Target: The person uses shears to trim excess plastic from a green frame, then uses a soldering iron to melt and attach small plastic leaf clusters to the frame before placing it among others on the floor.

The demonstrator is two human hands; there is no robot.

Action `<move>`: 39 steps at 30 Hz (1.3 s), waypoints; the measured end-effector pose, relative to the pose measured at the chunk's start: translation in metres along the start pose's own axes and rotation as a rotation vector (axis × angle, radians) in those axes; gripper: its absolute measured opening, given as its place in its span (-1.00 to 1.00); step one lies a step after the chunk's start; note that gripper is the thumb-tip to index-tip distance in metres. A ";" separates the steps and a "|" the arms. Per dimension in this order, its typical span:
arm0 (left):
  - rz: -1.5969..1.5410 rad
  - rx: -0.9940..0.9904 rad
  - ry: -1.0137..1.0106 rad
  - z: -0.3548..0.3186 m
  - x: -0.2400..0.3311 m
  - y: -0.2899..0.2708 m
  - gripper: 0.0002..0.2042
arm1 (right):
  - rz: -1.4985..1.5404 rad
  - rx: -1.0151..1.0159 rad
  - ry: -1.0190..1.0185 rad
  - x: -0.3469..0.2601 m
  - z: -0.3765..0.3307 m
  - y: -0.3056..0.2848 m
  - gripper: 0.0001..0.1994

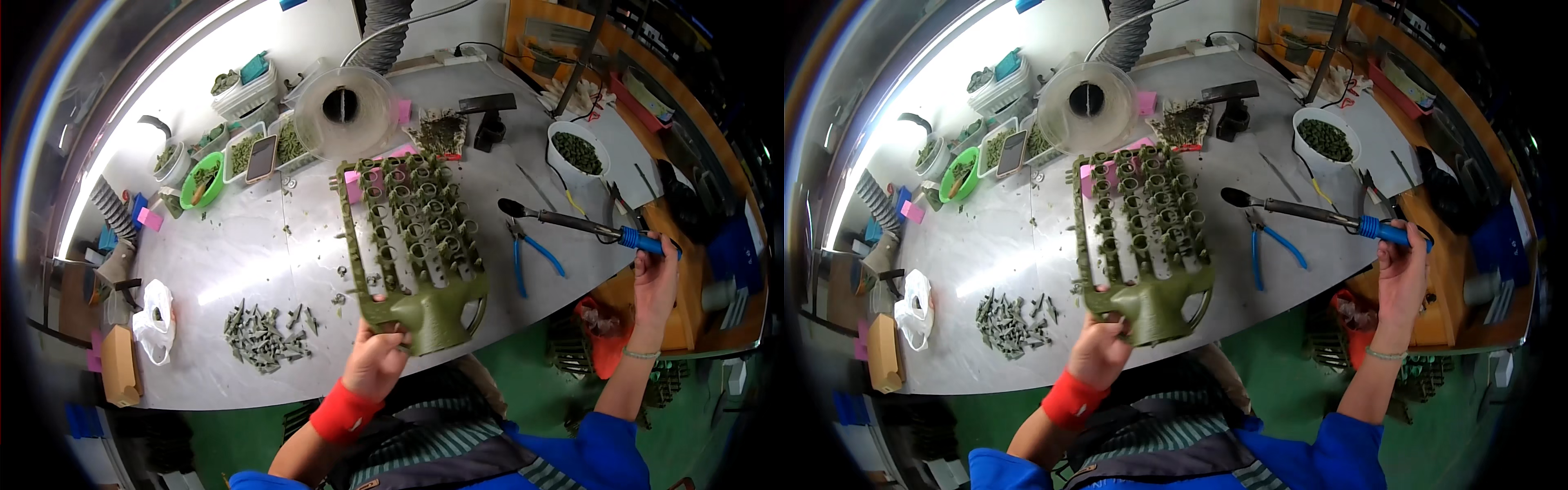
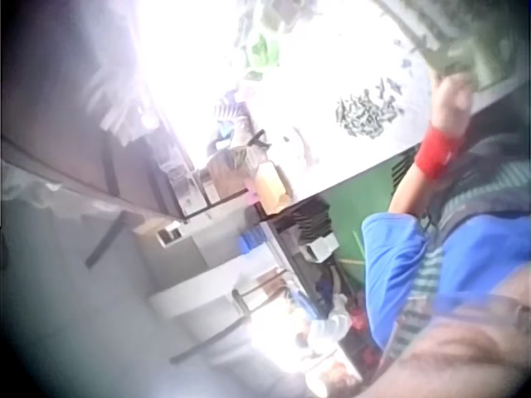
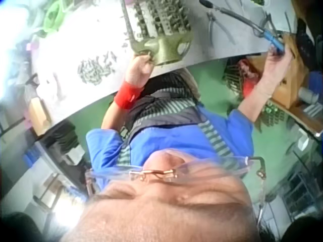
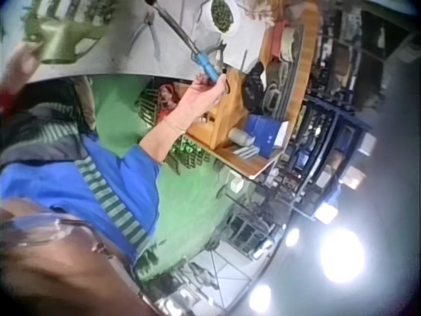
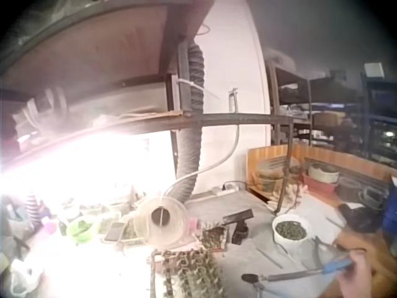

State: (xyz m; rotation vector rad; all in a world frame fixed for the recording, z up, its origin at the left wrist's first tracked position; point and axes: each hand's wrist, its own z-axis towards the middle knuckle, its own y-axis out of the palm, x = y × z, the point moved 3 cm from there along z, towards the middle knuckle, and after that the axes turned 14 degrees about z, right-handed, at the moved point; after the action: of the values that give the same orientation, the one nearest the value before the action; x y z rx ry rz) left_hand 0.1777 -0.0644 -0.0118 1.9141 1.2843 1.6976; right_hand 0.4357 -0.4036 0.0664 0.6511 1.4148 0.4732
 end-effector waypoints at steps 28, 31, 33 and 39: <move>2.287 0.129 0.633 0.031 -0.007 0.099 -0.48 | 0.137 -0.008 0.047 0.022 0.058 -0.049 -0.73; 2.312 0.138 0.618 0.040 -0.014 0.101 -0.49 | 0.153 -0.023 0.063 0.024 0.061 -0.055 -0.73; 2.318 0.135 0.596 0.047 -0.019 0.102 -0.50 | 0.157 -0.034 0.076 0.024 0.061 -0.055 -0.73; 2.388 0.213 0.551 0.062 -0.029 0.091 -0.51 | 0.152 -0.019 0.090 0.035 0.063 -0.054 -0.75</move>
State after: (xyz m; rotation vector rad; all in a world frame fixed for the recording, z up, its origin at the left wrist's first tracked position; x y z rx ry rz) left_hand 0.2750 -0.1169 0.0164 3.0314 -2.2349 2.5119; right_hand 0.4974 -0.4287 0.0060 0.7328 1.4494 0.6422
